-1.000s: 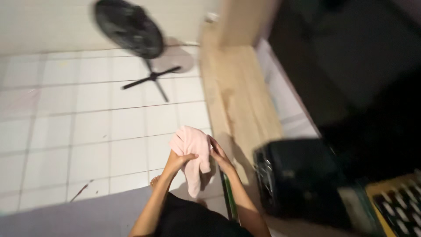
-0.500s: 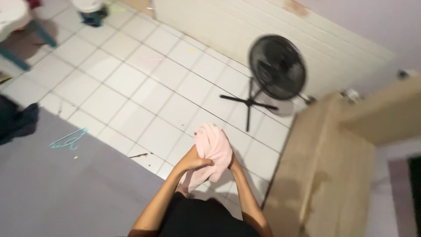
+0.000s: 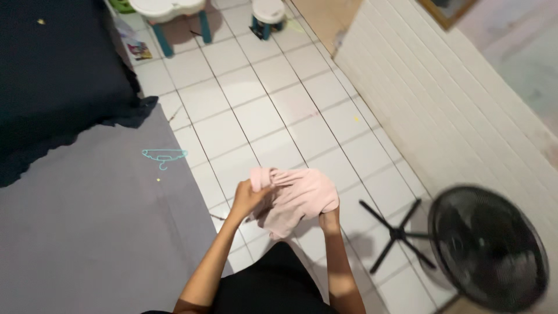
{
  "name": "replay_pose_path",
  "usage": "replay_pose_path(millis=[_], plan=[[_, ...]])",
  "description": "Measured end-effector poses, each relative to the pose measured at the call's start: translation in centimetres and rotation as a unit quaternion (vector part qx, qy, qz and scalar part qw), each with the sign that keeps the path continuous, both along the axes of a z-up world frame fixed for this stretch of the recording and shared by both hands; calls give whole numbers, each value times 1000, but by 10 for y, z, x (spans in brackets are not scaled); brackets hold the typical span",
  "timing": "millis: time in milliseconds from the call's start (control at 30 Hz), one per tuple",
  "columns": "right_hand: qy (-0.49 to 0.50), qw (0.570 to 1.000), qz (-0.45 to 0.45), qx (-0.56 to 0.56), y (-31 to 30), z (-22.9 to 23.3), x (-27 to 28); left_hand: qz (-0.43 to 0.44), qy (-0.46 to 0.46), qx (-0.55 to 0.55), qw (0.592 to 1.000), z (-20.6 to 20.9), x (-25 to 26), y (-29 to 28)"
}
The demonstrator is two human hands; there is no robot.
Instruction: The person picks up a cloth, plastic bags, and toy parts from the floor and bed area by hand, then uses a broom to sweep the bed surface and arranges stuffed toys.
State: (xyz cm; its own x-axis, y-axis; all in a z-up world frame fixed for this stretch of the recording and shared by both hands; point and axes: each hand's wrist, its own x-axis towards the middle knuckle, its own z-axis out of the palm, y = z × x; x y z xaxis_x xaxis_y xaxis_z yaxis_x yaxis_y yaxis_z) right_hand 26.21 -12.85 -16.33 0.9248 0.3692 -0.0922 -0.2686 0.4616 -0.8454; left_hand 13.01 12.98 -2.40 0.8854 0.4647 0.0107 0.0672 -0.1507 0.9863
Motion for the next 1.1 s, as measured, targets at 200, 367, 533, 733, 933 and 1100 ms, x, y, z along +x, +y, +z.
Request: replay_pose_path(millis=[200, 367, 533, 733, 933, 1100], plan=[[-155, 964, 68, -203, 94, 41, 175, 160, -109, -185, 963, 11, 136, 67], [-233, 938, 143, -213, 227, 72, 272, 130, -118, -107, 979, 31, 219, 121], [-159, 895, 290, -299, 368, 103, 336, 144, -98, 120, 977, 29, 291, 180], [-172, 857, 456, -167, 519, 136, 425, 348, 68, -119, 927, -15, 385, 321], [-132, 821, 531, -162, 639, 135, 507, 457, -172, -255, 834, -32, 447, 436], [-86, 808, 521, -261, 752, 100, 548, 547, -167, -216, 791, -33, 456, 532]])
